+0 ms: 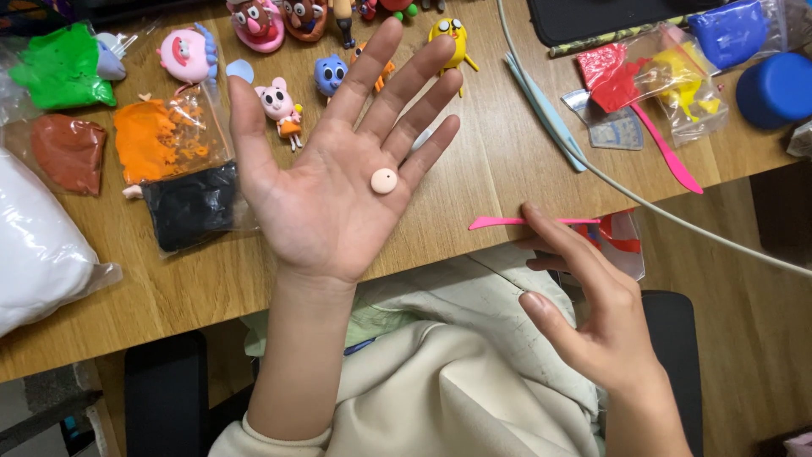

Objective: Creating and detailing miniature clay figures using hands and shaping tools

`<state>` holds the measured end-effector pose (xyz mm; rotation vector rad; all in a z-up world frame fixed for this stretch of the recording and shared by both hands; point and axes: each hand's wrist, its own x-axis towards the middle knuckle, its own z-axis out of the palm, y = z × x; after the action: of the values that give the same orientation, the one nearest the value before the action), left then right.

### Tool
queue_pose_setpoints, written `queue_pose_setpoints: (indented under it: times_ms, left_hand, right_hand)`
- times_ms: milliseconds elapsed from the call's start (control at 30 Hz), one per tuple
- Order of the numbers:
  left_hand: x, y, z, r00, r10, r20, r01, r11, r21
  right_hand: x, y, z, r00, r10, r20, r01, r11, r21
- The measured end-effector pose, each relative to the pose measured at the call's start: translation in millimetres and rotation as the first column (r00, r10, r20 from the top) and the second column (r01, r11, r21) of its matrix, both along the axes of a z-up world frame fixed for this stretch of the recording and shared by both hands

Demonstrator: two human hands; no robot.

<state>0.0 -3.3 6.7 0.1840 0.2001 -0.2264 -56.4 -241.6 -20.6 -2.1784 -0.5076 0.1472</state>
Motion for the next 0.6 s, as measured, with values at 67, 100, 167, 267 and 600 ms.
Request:
queue_pose_setpoints:
  times_ms: [67, 100, 167, 267, 600]
  left_hand:
    - [-0.1, 0.3, 0.4, 1.000, -0.001, -0.001, 0.001, 1.000, 0.002]
    - [-0.6, 0.3, 0.5, 1.000, 0.002, -0.002, -0.002, 1.000, 0.007]
    - [-0.5, 0.4, -0.8, 1.000, -0.005, 0.010, 0.004, 1.000, 0.011]
    - [-0.3, 0.6, -1.8, 1.000, -0.009, 0.019, 0.009, 1.000, 0.010]
    - [-2.6, 1.7, 5.3, 1.000, -0.001, 0.030, 0.001, 1.000, 0.003]
  right_hand:
    - [-5.2, -2.6, -4.1, 0.999, -0.020, 0.031, 0.019, 1.000, 0.013]
    - [-8.1, -4.1, -6.2, 0.997, -0.037, 0.061, 0.035, 0.999, 0.030]
    - [-11.6, -5.9, -7.1, 0.996, -0.049, 0.069, 0.047, 0.998, 0.035]
    - [-15.2, -5.3, -7.5, 0.991, -0.094, 0.094, 0.089, 0.995, 0.054]
    - [-14.4, 39.5, -25.6, 0.967, -0.148, 0.207, 0.028, 0.871, 0.491]
